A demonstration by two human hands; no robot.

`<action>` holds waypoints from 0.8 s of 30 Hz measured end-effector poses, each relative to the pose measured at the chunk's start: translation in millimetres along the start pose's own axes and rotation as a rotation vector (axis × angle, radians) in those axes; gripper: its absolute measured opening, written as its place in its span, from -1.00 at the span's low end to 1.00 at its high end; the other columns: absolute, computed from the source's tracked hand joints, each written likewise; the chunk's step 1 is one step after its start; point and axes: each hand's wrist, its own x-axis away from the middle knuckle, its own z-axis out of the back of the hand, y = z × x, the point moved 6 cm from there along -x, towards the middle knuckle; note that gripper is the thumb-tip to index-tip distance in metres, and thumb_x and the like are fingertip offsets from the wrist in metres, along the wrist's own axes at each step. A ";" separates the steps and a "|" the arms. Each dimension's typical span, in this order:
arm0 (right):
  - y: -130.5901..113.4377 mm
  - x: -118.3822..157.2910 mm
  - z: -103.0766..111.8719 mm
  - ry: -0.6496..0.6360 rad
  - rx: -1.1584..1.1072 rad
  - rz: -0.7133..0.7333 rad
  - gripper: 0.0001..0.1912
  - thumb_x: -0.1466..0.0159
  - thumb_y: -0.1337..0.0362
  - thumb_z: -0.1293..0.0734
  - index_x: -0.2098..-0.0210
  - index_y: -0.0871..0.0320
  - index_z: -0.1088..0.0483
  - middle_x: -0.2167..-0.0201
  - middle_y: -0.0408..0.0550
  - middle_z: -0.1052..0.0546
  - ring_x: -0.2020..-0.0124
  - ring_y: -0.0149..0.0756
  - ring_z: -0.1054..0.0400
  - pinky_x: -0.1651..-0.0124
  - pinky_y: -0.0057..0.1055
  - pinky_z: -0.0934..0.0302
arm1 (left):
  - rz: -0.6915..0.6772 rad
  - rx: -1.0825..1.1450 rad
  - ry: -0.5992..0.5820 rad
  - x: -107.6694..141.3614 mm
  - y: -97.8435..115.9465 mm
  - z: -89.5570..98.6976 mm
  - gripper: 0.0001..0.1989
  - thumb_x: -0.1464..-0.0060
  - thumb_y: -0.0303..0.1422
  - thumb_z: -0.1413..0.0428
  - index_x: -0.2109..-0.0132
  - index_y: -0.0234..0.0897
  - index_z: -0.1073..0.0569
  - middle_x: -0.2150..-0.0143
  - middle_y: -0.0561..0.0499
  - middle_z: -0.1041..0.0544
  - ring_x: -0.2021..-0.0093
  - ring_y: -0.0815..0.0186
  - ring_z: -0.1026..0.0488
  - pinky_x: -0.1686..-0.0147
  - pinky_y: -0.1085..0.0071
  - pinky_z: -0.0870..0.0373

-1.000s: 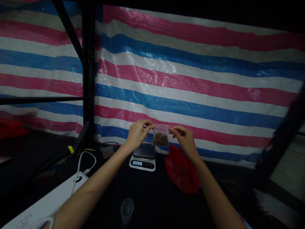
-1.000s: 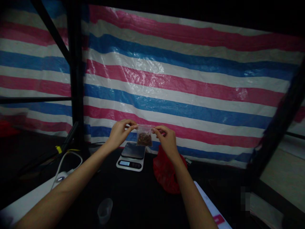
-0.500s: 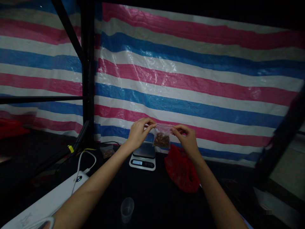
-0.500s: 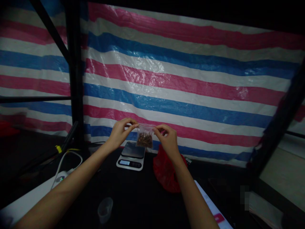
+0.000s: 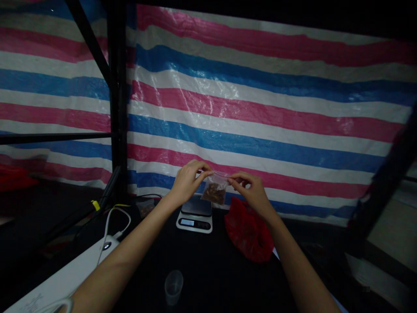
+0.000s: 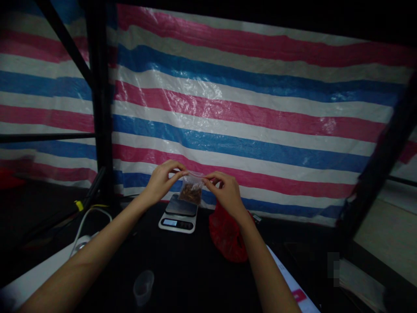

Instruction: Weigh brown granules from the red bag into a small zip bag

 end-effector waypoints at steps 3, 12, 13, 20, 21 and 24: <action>-2.4 0.3 -1.6 -0.018 0.016 0.012 -0.75 -0.11 0.10 -0.28 0.41 0.16 -0.46 0.51 -0.04 -0.50 0.51 -0.33 -0.31 0.51 -0.44 -0.08 | -0.017 -0.028 0.015 0.1 0.7 1.1 -0.84 -0.06 -0.28 -0.04 0.36 -0.29 -0.41 0.38 0.03 -0.45 0.32 0.35 -0.35 0.34 0.46 -0.25; -5.5 2.3 -2.8 -0.020 0.014 0.027 -0.79 -0.11 0.15 -0.28 0.46 0.17 -0.43 0.55 -0.08 -0.48 0.54 -0.35 -0.29 0.52 -0.45 -0.08 | -0.020 -0.177 0.019 1.8 4.7 1.7 -0.85 -0.08 -0.29 -0.02 0.35 -0.27 -0.40 0.38 0.04 -0.43 0.31 0.34 -0.34 0.35 0.47 -0.22; -6.5 2.5 -3.2 -0.022 0.014 0.032 -0.80 -0.12 0.16 -0.28 0.47 0.17 -0.42 0.56 -0.08 -0.47 0.54 -0.36 -0.29 0.52 -0.45 -0.08 | -0.015 -0.194 0.024 2.0 5.6 2.0 -0.85 -0.08 -0.29 -0.02 0.35 -0.27 -0.41 0.38 0.04 -0.44 0.30 0.34 -0.34 0.35 0.46 -0.21; -9.0 2.3 -1.7 -0.008 0.014 0.035 -0.81 -0.13 0.18 -0.26 0.48 0.17 -0.39 0.58 -0.11 -0.44 0.56 -0.40 -0.25 0.53 -0.47 -0.05 | 0.005 -0.129 0.042 2.3 4.9 1.2 -0.84 -0.06 -0.27 -0.04 0.36 -0.27 -0.42 0.39 0.04 -0.46 0.31 0.34 -0.35 0.35 0.47 -0.24; -8.5 2.1 -1.1 -0.004 0.014 0.035 -0.81 -0.13 0.18 -0.26 0.48 0.17 -0.39 0.57 -0.11 -0.43 0.56 -0.40 -0.25 0.53 -0.47 -0.05 | 0.007 -0.085 0.040 2.1 3.5 0.5 -0.83 -0.06 -0.27 -0.04 0.36 -0.28 -0.42 0.39 0.04 -0.46 0.32 0.34 -0.36 0.35 0.47 -0.25; -6.8 1.8 0.4 0.006 0.006 0.039 -0.79 -0.13 0.15 -0.26 0.46 0.18 -0.39 0.57 -0.11 -0.43 0.56 -0.41 -0.24 0.52 -0.48 -0.05 | 0.000 0.011 0.007 1.3 1.0 -2.0 -0.82 -0.04 -0.26 -0.06 0.34 -0.28 -0.44 0.38 0.03 -0.47 0.33 0.36 -0.37 0.36 0.47 -0.27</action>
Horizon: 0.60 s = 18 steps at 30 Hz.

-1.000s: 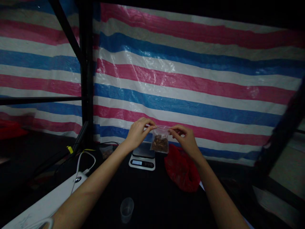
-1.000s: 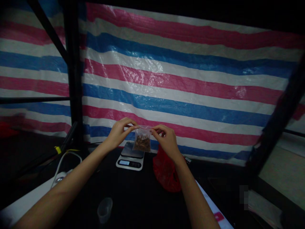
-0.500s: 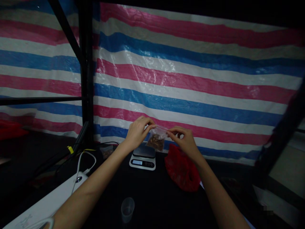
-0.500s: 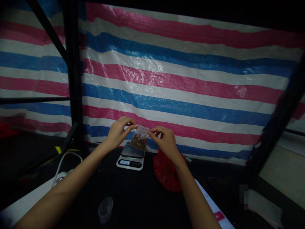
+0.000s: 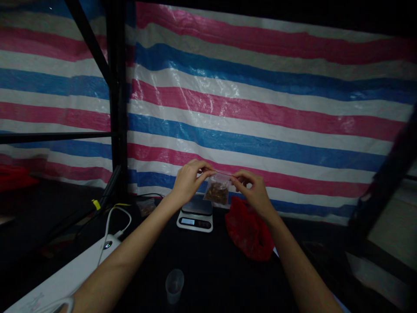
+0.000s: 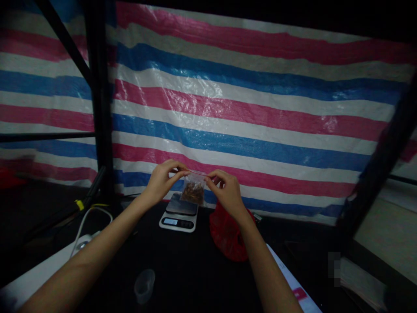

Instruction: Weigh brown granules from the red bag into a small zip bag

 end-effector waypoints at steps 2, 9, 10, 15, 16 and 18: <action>0.5 0.2 -0.2 -0.004 -0.003 0.003 -0.79 -0.13 0.15 -0.27 0.44 0.18 -0.40 0.57 -0.12 -0.42 0.56 -0.41 -0.24 0.52 -0.48 -0.06 | -0.013 -0.001 -0.022 -0.3 0.5 -0.6 -0.83 -0.02 -0.26 -0.09 0.35 -0.28 -0.45 0.38 0.03 -0.48 0.34 0.36 -0.37 0.34 0.46 -0.27; -4.1 2.0 -3.3 -0.039 0.079 0.035 -0.83 -0.14 0.18 -0.27 0.38 0.16 -0.39 0.56 -0.15 -0.41 0.59 -0.45 -0.17 0.52 -0.49 -0.03 | -0.049 -0.071 -0.061 0.7 6.1 -0.3 -0.81 -0.03 -0.24 -0.06 0.35 -0.27 -0.47 0.39 0.04 -0.49 0.33 0.35 -0.36 0.33 0.43 -0.25; -4.4 2.1 -3.6 -0.041 0.097 0.040 -0.83 -0.15 0.18 -0.27 0.39 0.15 -0.39 0.55 -0.16 -0.41 0.58 -0.45 -0.17 0.51 -0.49 -0.02 | -0.057 -0.077 -0.063 0.9 6.8 -0.5 -0.81 -0.04 -0.25 -0.06 0.35 -0.27 -0.47 0.38 0.04 -0.49 0.32 0.35 -0.36 0.33 0.43 -0.25; -1.9 2.2 -4.5 -0.039 0.113 0.050 -0.81 -0.16 0.16 -0.26 0.40 0.15 -0.40 0.57 -0.16 -0.40 0.57 -0.43 -0.18 0.50 -0.49 -0.01 | -0.069 -0.100 -0.068 1.4 9.2 -1.1 -0.82 -0.05 -0.27 -0.05 0.34 -0.26 -0.47 0.36 0.04 -0.50 0.29 0.34 -0.36 0.32 0.43 -0.25; -1.3 2.2 -4.4 -0.033 0.110 0.050 -0.80 -0.15 0.15 -0.27 0.41 0.16 -0.40 0.58 -0.16 -0.39 0.57 -0.43 -0.18 0.50 -0.49 -0.01 | -0.069 -0.106 -0.068 1.5 9.6 -0.9 -0.82 -0.05 -0.27 -0.05 0.34 -0.26 -0.47 0.36 0.04 -0.50 0.29 0.34 -0.36 0.31 0.43 -0.25; -1.0 2.3 -4.6 -0.027 0.101 0.053 -0.80 -0.15 0.15 -0.27 0.41 0.16 -0.40 0.58 -0.15 -0.39 0.58 -0.43 -0.18 0.50 -0.49 -0.02 | -0.071 -0.122 -0.065 1.7 10.6 -0.3 -0.82 -0.05 -0.26 -0.05 0.34 -0.26 -0.47 0.36 0.04 -0.50 0.29 0.33 -0.36 0.31 0.42 -0.25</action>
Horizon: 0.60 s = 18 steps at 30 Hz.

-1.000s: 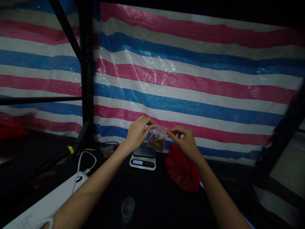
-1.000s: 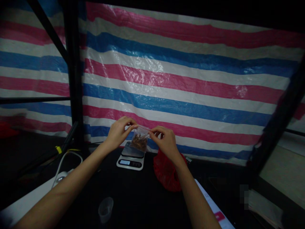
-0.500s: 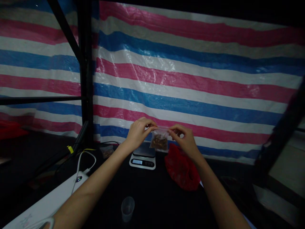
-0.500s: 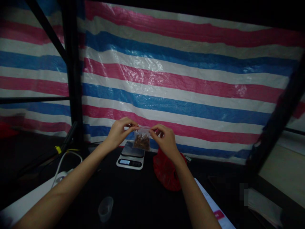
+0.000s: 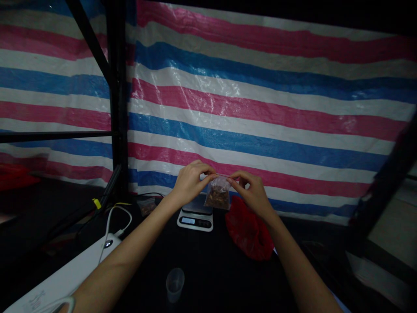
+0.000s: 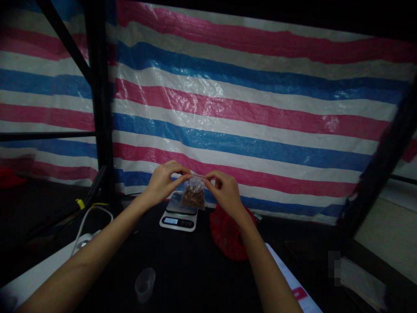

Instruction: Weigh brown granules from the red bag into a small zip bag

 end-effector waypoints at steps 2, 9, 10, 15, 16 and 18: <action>-0.7 0.0 -0.2 0.000 -0.011 0.006 -0.81 -0.16 0.16 -0.27 0.42 0.16 -0.40 0.58 -0.15 -0.40 0.57 -0.43 -0.18 0.50 -0.49 -0.02 | -0.004 -0.011 -0.002 0.2 0.9 0.6 -0.81 -0.05 -0.26 -0.05 0.34 -0.27 -0.47 0.36 0.03 -0.50 0.29 0.33 -0.36 0.30 0.42 -0.25; -1.8 0.1 -2.4 -0.009 -0.054 0.005 -0.82 -0.16 0.17 -0.27 0.42 0.16 -0.39 0.53 -0.15 -0.44 0.57 -0.43 -0.21 0.50 -0.49 -0.04 | 0.004 -0.036 -0.057 0.7 1.2 0.8 -0.78 -0.09 -0.23 0.00 0.34 -0.28 -0.45 0.40 0.04 -0.47 0.36 0.36 -0.36 0.35 0.45 -0.23; -1.4 0.1 -3.4 -0.016 -0.064 0.000 -0.82 -0.16 0.18 -0.26 0.42 0.16 -0.39 0.53 -0.14 -0.44 0.56 -0.42 -0.23 0.49 -0.49 -0.04 | 0.000 -0.041 -0.066 0.7 1.7 0.5 -0.78 -0.09 -0.24 0.00 0.33 -0.28 -0.44 0.40 0.04 -0.47 0.36 0.36 -0.36 0.35 0.45 -0.23; 1.1 -0.4 -6.4 -0.037 -0.100 -0.016 -0.85 -0.18 0.22 -0.25 0.42 0.15 -0.36 0.50 -0.15 -0.44 0.49 -0.40 -0.29 0.44 -0.50 -0.09 | -0.013 -0.034 -0.071 1.1 6.0 -1.5 -0.81 -0.12 -0.28 0.03 0.31 -0.29 -0.40 0.36 0.04 -0.47 0.33 0.36 -0.38 0.35 0.46 -0.23; 1.5 -0.5 -6.0 -0.033 -0.098 -0.016 -0.86 -0.18 0.22 -0.24 0.42 0.15 -0.36 0.50 -0.15 -0.44 0.49 -0.40 -0.29 0.42 -0.50 -0.10 | -0.009 -0.031 -0.071 1.2 6.9 -2.2 -0.82 -0.12 -0.29 0.03 0.30 -0.28 -0.39 0.35 0.04 -0.47 0.33 0.36 -0.38 0.35 0.46 -0.23; 2.2 -0.6 -5.1 -0.028 -0.085 -0.014 -0.85 -0.19 0.22 -0.23 0.41 0.16 -0.36 0.48 -0.15 -0.44 0.48 -0.40 -0.29 0.41 -0.49 -0.10 | -0.002 -0.031 -0.087 1.4 8.4 -4.4 -0.81 -0.13 -0.28 0.05 0.28 -0.28 -0.39 0.34 0.04 -0.47 0.32 0.36 -0.39 0.36 0.46 -0.24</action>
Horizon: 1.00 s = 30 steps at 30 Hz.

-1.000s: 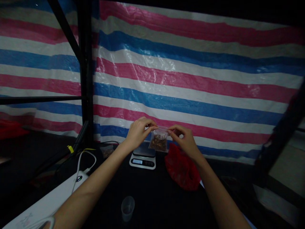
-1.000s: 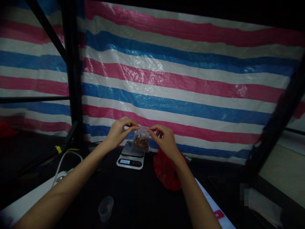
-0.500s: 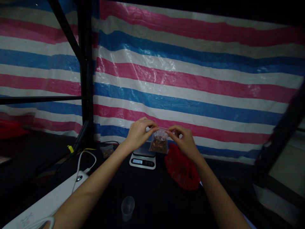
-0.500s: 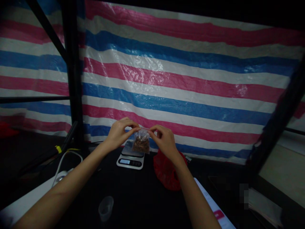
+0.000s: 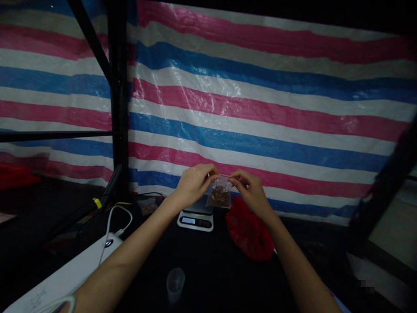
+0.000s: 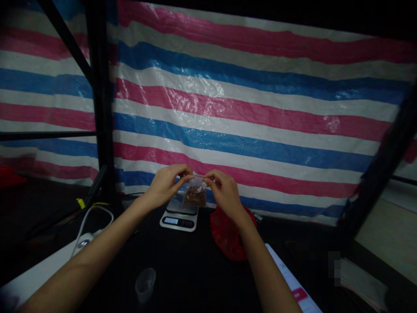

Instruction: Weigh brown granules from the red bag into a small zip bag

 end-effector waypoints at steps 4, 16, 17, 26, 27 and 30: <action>0.2 0.6 1.2 0.010 0.037 0.001 -0.82 -0.19 0.18 -0.22 0.39 0.15 -0.37 0.47 -0.13 -0.45 0.50 -0.40 -0.27 0.45 -0.49 -0.07 | 0.008 -0.024 -0.021 -0.1 0.0 -3.1 -0.80 -0.14 -0.27 0.06 0.26 -0.25 -0.40 0.33 0.04 -0.47 0.32 0.36 -0.39 0.35 0.46 -0.24; -4.9 1.6 1.1 0.005 0.075 0.016 -0.79 -0.16 0.14 -0.25 0.39 0.15 -0.41 0.51 -0.13 -0.46 0.57 -0.43 -0.21 0.48 -0.48 -0.06 | -0.008 -0.050 -0.011 1.1 -0.2 -6.9 -0.79 -0.13 -0.26 0.04 0.27 -0.27 -0.42 0.34 0.04 -0.50 0.35 0.37 -0.42 0.39 0.47 -0.24; -5.1 1.6 1.2 0.006 0.076 0.016 -0.79 -0.16 0.15 -0.25 0.39 0.15 -0.41 0.51 -0.12 -0.46 0.57 -0.43 -0.21 0.48 -0.47 -0.06 | -0.007 -0.051 -0.005 1.3 0.2 -7.1 -0.80 -0.13 -0.27 0.04 0.26 -0.27 -0.42 0.34 0.04 -0.50 0.36 0.37 -0.42 0.40 0.48 -0.24; -10.3 2.0 2.2 0.026 0.101 0.041 -0.80 -0.16 0.16 -0.26 0.43 0.16 -0.40 0.55 -0.14 -0.44 0.59 -0.46 -0.19 0.49 -0.49 -0.05 | -0.027 -0.083 0.017 2.9 2.8 -5.0 -0.79 -0.15 -0.28 0.06 0.26 -0.28 -0.40 0.37 0.05 -0.51 0.39 0.40 -0.42 0.45 0.51 -0.20; -11.0 2.2 2.5 0.038 0.104 0.045 -0.81 -0.16 0.16 -0.26 0.43 0.16 -0.40 0.55 -0.14 -0.44 0.59 -0.46 -0.19 0.49 -0.50 -0.05 | -0.030 -0.085 0.022 3.0 3.2 -4.1 -0.80 -0.15 -0.28 0.06 0.26 -0.28 -0.40 0.38 0.05 -0.51 0.39 0.40 -0.43 0.45 0.51 -0.20; -12.3 3.2 2.9 0.069 0.111 0.057 -0.82 -0.15 0.17 -0.27 0.42 0.16 -0.40 0.55 -0.14 -0.43 0.60 -0.46 -0.18 0.49 -0.50 -0.05 | -0.029 -0.092 0.025 3.0 4.3 -2.2 -0.81 -0.15 -0.30 0.06 0.24 -0.28 -0.40 0.37 0.05 -0.50 0.39 0.39 -0.43 0.45 0.52 -0.20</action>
